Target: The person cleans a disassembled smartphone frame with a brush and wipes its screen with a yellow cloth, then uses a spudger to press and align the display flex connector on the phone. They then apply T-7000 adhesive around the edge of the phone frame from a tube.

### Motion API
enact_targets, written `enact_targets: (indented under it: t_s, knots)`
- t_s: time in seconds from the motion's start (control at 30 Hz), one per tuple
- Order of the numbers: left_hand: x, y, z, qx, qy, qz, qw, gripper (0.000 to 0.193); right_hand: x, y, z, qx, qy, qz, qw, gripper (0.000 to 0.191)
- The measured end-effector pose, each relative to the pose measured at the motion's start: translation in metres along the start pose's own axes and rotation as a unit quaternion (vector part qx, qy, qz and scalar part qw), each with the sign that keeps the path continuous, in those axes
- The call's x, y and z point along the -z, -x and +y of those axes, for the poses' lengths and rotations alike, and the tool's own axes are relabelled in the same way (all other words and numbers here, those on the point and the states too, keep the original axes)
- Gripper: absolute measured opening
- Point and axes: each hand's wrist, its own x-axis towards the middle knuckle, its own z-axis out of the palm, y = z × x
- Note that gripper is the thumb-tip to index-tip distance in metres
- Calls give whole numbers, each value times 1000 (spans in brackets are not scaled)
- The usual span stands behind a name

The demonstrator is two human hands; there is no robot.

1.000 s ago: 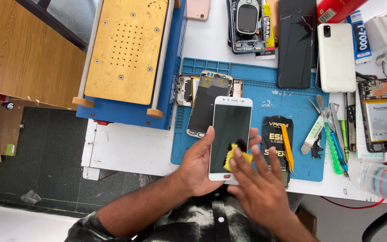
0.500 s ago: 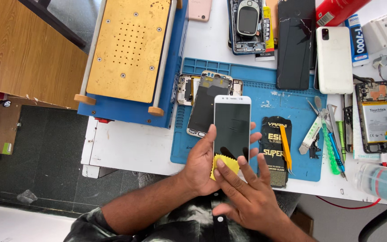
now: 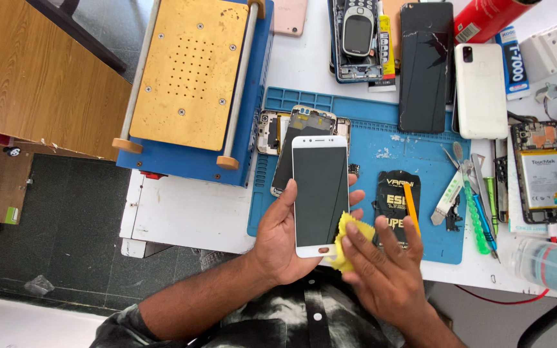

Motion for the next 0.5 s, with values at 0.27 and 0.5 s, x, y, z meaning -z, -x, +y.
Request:
enact_targets:
  t_s: [0.27, 0.5]
  knots:
    - [12, 14, -22, 141, -26, -3, 990, 101, -9, -25, 2, 52, -22, -55, 997, 102]
    - [31, 10, -3, 87, -36, -27, 995, 109, -6, -29, -12, 108, 27, -166, 980, 117]
